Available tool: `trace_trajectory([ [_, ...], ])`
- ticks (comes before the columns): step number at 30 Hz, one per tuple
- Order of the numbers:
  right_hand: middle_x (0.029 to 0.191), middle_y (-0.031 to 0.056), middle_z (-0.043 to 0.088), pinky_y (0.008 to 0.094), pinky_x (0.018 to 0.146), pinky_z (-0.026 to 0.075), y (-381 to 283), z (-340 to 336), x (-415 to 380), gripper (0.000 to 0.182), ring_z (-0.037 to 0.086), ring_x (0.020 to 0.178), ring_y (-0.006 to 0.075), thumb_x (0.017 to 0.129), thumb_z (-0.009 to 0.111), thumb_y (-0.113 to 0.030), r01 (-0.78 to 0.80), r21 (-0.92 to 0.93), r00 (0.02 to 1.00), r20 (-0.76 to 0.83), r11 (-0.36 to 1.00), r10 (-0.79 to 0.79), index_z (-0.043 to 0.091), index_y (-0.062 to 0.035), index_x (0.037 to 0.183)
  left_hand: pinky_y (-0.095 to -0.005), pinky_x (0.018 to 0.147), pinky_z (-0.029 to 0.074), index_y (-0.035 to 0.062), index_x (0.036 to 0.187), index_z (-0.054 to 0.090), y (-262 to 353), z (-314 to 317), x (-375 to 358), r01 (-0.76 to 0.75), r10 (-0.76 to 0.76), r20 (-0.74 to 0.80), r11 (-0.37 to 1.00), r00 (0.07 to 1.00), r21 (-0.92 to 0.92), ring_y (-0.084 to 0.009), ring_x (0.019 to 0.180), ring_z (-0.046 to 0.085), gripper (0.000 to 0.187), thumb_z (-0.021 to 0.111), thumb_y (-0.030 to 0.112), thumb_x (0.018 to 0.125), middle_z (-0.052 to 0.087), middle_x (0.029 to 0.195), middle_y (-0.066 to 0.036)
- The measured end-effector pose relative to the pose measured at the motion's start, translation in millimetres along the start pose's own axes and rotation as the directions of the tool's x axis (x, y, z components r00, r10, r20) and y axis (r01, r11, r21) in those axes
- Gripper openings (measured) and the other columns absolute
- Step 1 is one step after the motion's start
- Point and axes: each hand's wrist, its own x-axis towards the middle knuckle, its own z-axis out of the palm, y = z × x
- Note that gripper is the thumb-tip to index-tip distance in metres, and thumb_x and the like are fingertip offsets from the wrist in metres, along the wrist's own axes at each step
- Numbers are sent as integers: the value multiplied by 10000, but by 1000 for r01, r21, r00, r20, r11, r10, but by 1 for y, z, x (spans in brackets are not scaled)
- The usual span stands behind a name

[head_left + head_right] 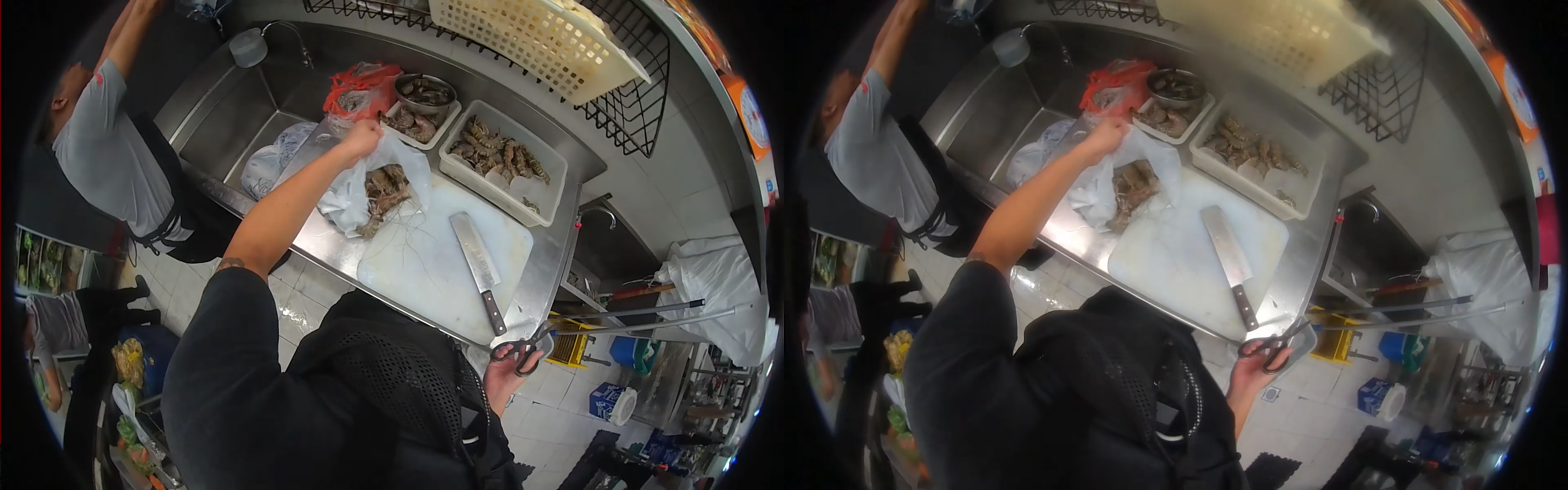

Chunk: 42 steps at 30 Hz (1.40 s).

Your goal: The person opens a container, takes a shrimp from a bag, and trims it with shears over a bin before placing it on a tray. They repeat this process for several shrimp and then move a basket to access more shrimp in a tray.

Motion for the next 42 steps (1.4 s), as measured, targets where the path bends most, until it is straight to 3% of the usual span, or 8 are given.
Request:
trace_trajectory([
  [6, 917, 8, 643, 286, 655, 490, -2, -10, -4, 523, 632, 809, 161, 982, 709, -554, -34, 8, 999, 41, 999, 34, 606, -98, 1216, -391, 863, 539, 49, 1150, 733, -10, -38, -43, 24, -12, -144, 997, 990, 79, -229, 988, 690, 376, 749, 350, 925, 731, 1071, -120],
  [8, 914, 7, 642, 287, 652, 489, -1, -12, -9, 505, 630, 800, 161, 984, 707, -552, -26, -16, 999, 24, 1000, 27, 613, -106, 1200, -446, 1006, 528, 60, 1264, 720, -53, -54, -50, -65, 94, -20, 807, 995, 587, -312, 1182, 684, 537, 797, 416, 870, 713, 1251, -189],
  [15, 872, 4, 628, 289, 643, 479, 6, -1, -12, 465, 604, 743, 161, 997, 681, -568, -46, -92, 997, -60, 995, 40, 625, -130, 1143, -488, 1014, 527, 68, 1243, 736, -108, -98, -67, 140, -49, -150, 710, 987, 690, -423, 1180, 680, 419, 732, 325, 912, 729, 1210, -248],
  [21, 865, 23, 633, 292, 635, 480, 6, 31, -11, 467, 613, 750, 163, 999, 678, -569, -24, -124, 1000, -10, 992, 23, 617, -134, 1156, -480, 891, 560, 0, 1041, 714, -95, -147, -90, 107, 118, -422, 874, 899, 473, -453, 1034, 704, 223, 668, 195, 942, 731, 1011, -277],
  [23, 863, 28, 632, 293, 631, 480, 9, 38, -13, 468, 615, 750, 163, 999, 676, -572, -39, -115, 999, -18, 993, 38, 614, -134, 1151, -498, 889, 568, 5, 1088, 697, -89, -154, -97, 151, -173, -293, 984, 940, -96, -401, 1013, 714, 214, 589, 178, 1024, 740, 1057, -217],
  [28, 857, 32, 632, 293, 628, 484, 15, 34, -4, 465, 621, 747, 164, 1002, 670, -577, -68, -123, 997, -37, 990, 64, 606, -134, 1127, -463, 860, 591, 32, 1191, 651, -54, -140, -97, 192, -374, -49, 579, 926, -792, -299, 968, 712, 228, 485, 162, 1104, 724, 1075, -133],
  [36, 871, 29, 636, 285, 647, 512, 17, 30, 3, 464, 634, 745, 170, 1011, 666, -564, -70, -97, 997, -22, 993, 69, 591, -126, 1142, -395, 811, 562, 14, 1287, 635, 51, -50, -117, 232, -178, 149, 732, 973, -641, -234, 965, 681, 316, 647, 218, 1045, 711, 1131, -118],
  [42, 882, 25, 618, 272, 651, 502, 15, 14, -3, 514, 625, 764, 161, 998, 677, -577, -41, -69, 996, -82, 997, 35, 577, -111, 1190, -365, 891, 554, -21, 1320, 645, -21, -73, -147, 118, -117, 29, 993, 993, -30, -202, 1047, 702, 544, 851, 211, 873, 733, 1202, -113],
])
